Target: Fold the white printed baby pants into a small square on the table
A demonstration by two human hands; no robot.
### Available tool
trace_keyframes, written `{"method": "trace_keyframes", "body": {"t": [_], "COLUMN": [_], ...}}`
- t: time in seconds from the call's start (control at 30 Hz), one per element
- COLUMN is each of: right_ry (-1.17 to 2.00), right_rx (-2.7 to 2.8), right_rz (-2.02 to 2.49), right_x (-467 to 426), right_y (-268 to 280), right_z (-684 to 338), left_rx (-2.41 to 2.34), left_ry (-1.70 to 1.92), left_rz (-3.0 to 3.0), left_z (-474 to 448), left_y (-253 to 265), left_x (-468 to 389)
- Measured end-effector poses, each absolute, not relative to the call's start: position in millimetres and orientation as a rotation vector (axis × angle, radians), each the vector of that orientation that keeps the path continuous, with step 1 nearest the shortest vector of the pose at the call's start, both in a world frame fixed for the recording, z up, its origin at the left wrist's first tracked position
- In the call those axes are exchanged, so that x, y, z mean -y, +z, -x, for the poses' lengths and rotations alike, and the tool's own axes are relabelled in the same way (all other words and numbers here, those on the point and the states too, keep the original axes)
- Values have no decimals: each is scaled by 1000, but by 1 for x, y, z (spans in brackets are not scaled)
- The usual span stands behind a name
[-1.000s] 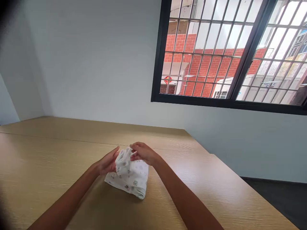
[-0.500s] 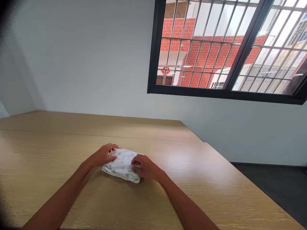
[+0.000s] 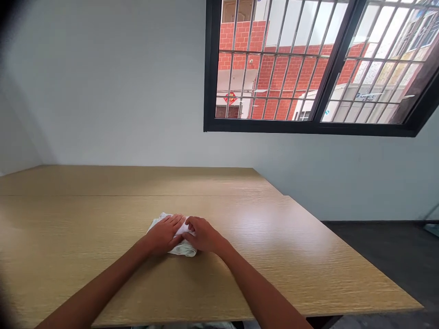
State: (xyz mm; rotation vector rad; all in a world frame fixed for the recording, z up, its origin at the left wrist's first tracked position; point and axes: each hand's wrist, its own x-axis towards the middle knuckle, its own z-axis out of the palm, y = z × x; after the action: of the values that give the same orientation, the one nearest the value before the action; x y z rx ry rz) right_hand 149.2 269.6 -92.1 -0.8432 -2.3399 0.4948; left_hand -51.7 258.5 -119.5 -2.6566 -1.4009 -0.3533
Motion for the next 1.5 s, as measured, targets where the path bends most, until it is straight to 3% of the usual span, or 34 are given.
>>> {"method": "trace_keyframes", "body": {"t": [0.23, 0.47, 0.63, 0.9, 1.03, 1.2, 1.5], "right_ry": [448, 329, 210, -31, 48, 231, 515], "right_rx": [2036, 2451, 2582, 2399, 2356, 2299, 2336], "right_rz": [884, 1239, 1504, 1552, 1626, 1472, 1314], "right_x": [-274, -281, -288, -289, -287, -287, -292], "right_y": [-91, -105, -104, -93, -88, -85, -69], "right_z": [-133, -146, -163, -172, -173, -176, -185], "left_rx": [1511, 1358, 1461, 1406, 1311, 1039, 1035], "left_ry": [-487, -731, -587, -547, -695, -889, -730], "left_rz": [2633, 2768, 2678, 2522, 2458, 2787, 3051], "left_z": [12, -1, 39, 65, 64, 33, 15], "left_y": [-128, -127, -125, -124, -112, -97, -90], "left_x": [-261, -259, -250, -267, -263, -229, -215]}}
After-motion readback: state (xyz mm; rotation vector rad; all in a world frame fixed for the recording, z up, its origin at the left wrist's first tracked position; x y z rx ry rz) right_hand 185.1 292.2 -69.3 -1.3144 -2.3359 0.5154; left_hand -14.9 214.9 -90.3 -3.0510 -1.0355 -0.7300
